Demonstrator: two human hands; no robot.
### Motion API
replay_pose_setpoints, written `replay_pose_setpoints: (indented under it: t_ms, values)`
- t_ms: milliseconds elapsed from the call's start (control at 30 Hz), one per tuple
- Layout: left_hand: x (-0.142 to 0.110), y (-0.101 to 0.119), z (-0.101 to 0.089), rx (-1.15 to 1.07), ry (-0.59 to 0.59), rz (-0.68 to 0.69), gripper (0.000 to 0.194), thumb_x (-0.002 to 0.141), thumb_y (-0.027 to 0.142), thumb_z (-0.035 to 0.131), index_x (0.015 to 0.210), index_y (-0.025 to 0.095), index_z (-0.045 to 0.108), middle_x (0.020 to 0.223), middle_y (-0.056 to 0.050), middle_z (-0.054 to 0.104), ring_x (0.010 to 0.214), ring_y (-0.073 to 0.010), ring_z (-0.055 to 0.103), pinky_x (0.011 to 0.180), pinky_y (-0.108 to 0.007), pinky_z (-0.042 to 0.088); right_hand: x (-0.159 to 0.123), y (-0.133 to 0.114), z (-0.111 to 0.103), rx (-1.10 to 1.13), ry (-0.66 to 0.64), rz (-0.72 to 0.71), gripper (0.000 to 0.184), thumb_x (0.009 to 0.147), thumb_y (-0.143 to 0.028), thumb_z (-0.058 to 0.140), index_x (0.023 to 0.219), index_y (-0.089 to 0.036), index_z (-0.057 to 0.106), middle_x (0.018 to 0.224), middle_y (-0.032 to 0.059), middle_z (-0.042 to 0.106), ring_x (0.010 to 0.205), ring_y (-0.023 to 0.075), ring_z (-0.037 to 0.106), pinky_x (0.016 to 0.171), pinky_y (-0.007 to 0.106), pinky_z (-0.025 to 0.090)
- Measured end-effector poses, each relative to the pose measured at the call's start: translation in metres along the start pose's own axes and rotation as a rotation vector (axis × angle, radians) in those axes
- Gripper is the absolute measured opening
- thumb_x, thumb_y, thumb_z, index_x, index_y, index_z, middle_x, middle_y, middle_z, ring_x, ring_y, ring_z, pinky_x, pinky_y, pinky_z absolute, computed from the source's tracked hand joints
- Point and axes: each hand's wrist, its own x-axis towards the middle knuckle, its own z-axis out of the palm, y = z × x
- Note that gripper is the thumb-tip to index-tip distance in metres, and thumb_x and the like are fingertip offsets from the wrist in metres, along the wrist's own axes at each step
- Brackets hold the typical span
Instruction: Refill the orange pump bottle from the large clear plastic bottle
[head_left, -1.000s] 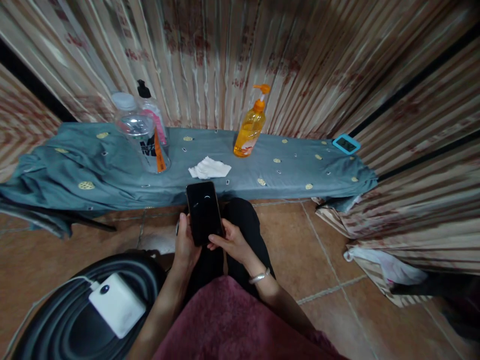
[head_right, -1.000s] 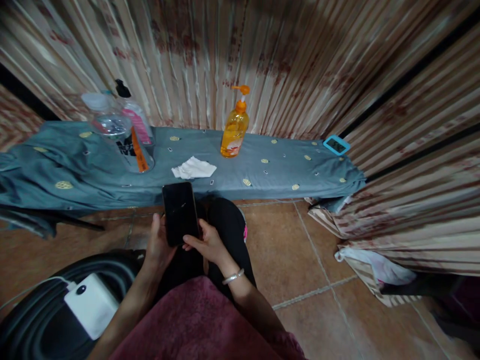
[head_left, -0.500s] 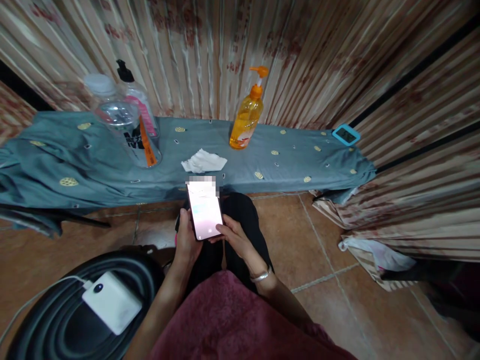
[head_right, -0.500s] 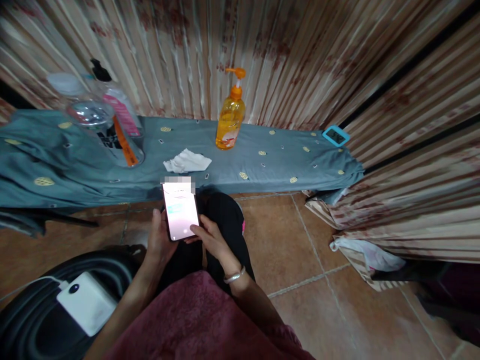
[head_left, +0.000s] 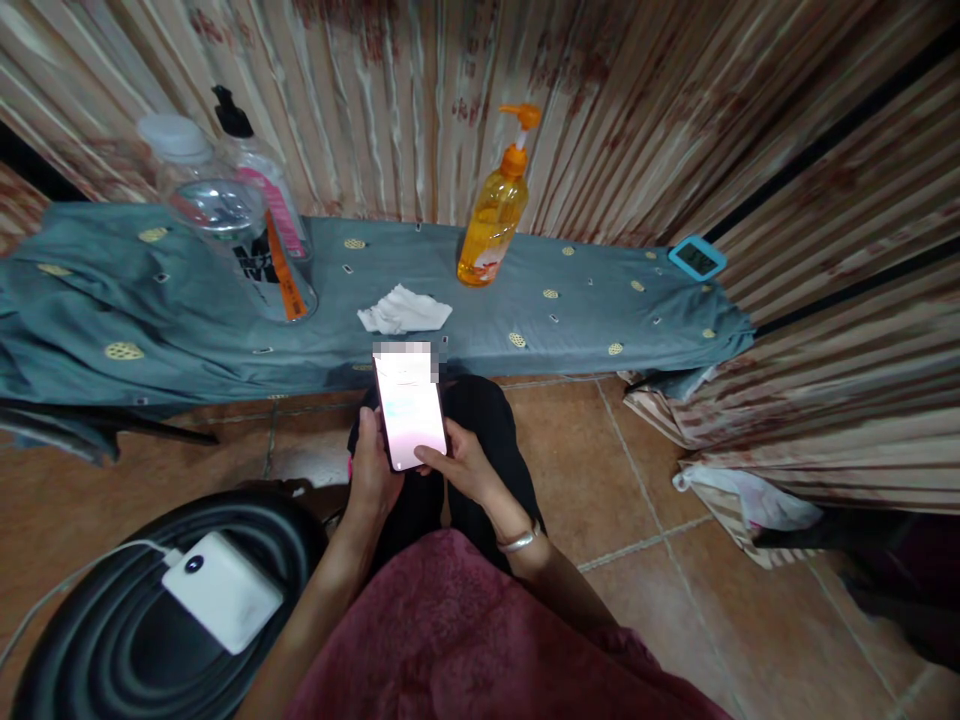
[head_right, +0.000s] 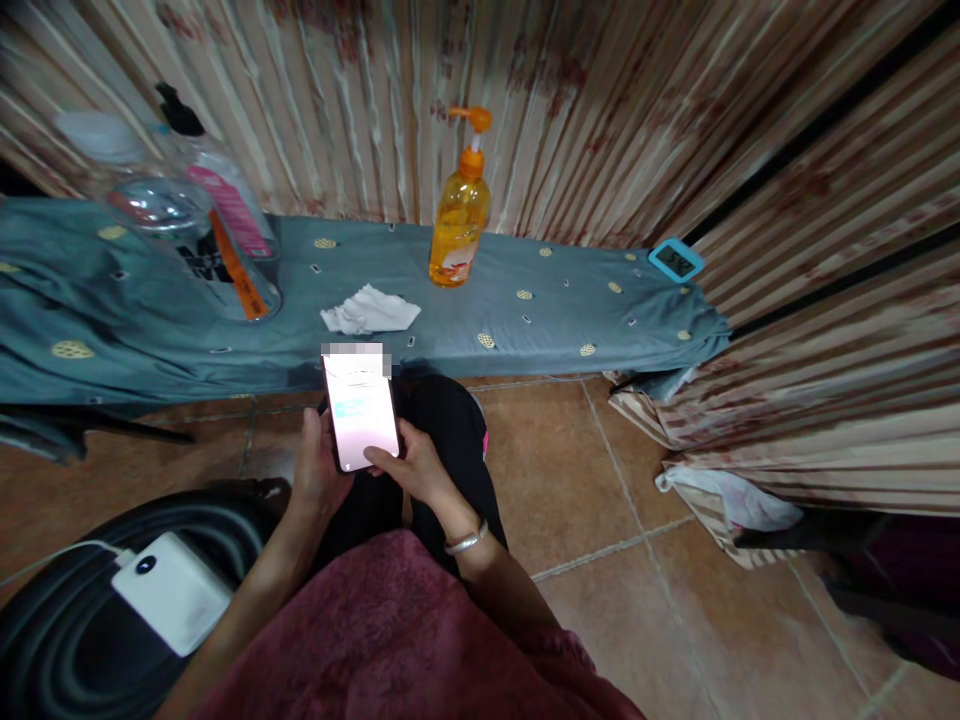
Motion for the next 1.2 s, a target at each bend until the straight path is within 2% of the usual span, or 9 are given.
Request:
replay_pose_setpoints:
  t_ms: [200,333,433,567,733,867,967,1067,1200]
  values:
    - [0.001,0.0,0.002,0.014,-0.006,0.002,0.073,0.102,0.095,0.088,0.118,0.023,0.091,0.106,-0.013,0.099,0.118,-0.0423,0.099,0.086,-0.042,0.08,0.0,0.001,0.001,0.002,0.013,-0.016,0.075,0.055,-0.064,0.129,0.106,-0.027,0.088,0.089,-0.0042,0.09,0.076,0.0211,0.082,0.069,0.036,0.077]
    - [0.0,0.002,0.002,0.0,-0.017,-0.015,0.073,0.101,0.094,0.089,0.12,0.023,0.092,0.105,-0.013,0.1,0.114,-0.0424,0.1,0.084,-0.043,0.08,-0.004,-0.004,0.0,-0.012,0.018,-0.002,0.076,0.058,-0.062,0.129,0.111,-0.027,0.086,0.101,-0.0001,0.092,0.092,0.0264,0.085,0.077,0.039,0.079]
    - [-0.001,0.003,0.0,-0.025,-0.03,-0.034,0.071,0.103,0.092,0.09,0.121,0.024,0.093,0.106,-0.012,0.1,0.112,-0.0407,0.1,0.085,-0.043,0.081,-0.007,-0.009,-0.002,-0.029,0.006,-0.011,0.073,0.066,-0.067,0.126,0.113,-0.03,0.084,0.111,0.0018,0.094,0.103,0.0298,0.086,0.085,0.041,0.079]
    - [0.0,0.002,-0.003,-0.065,-0.027,-0.026,0.067,0.105,0.087,0.092,0.123,0.023,0.092,0.111,-0.013,0.101,0.121,-0.04,0.099,0.096,-0.044,0.082,-0.008,-0.006,-0.007,-0.084,0.012,-0.116,0.058,0.085,-0.071,0.112,0.115,-0.029,0.086,0.104,0.0008,0.094,0.105,0.0291,0.087,0.097,0.038,0.07]
    - [0.001,0.001,-0.002,-0.11,-0.004,-0.011,0.065,0.103,0.084,0.097,0.121,0.022,0.093,0.109,-0.012,0.101,0.125,-0.04,0.099,0.107,-0.045,0.082,-0.006,-0.002,-0.015,-0.164,0.07,-0.181,0.04,0.102,-0.059,0.089,0.127,-0.028,0.089,0.098,-0.0009,0.088,0.093,0.0246,0.078,0.089,0.036,0.061]
    - [0.001,0.002,-0.001,-0.148,-0.01,-0.053,0.06,0.108,0.081,0.093,0.123,0.023,0.093,0.113,-0.011,0.101,0.131,-0.0399,0.098,0.112,-0.047,0.081,0.007,-0.017,-0.017,-0.215,0.034,-0.187,0.038,0.104,-0.058,0.085,0.128,-0.029,0.089,0.104,0.0003,0.091,0.105,0.0282,0.082,0.093,0.037,0.063]
    - [0.001,0.003,0.001,-0.156,0.002,-0.069,0.059,0.111,0.081,0.089,0.125,0.023,0.093,0.118,-0.012,0.102,0.135,-0.0401,0.098,0.114,-0.048,0.081,0.023,-0.026,-0.016,-0.19,-0.016,-0.205,0.036,0.102,-0.064,0.085,0.113,-0.03,0.088,0.109,0.0021,0.093,0.116,0.0318,0.084,0.105,0.04,0.065]
    - [0.0,0.004,0.001,-0.135,0.012,-0.061,0.06,0.109,0.082,0.092,0.125,0.023,0.093,0.119,-0.012,0.102,0.136,-0.0404,0.097,0.115,-0.047,0.081,0.034,-0.026,-0.016,-0.095,-0.055,-0.166,0.038,0.097,-0.069,0.087,0.101,-0.031,0.085,0.113,0.0039,0.095,0.124,0.0345,0.086,0.118,0.044,0.065]
    - [-0.001,0.005,-0.001,-0.103,-0.002,-0.035,0.065,0.103,0.084,0.097,0.119,0.022,0.094,0.113,-0.013,0.101,0.134,-0.0418,0.098,0.114,-0.047,0.081,0.033,-0.019,-0.016,-0.047,-0.08,-0.128,0.037,0.096,-0.065,0.086,0.108,-0.03,0.088,0.123,0.005,0.096,0.131,0.0349,0.087,0.127,0.046,0.065]
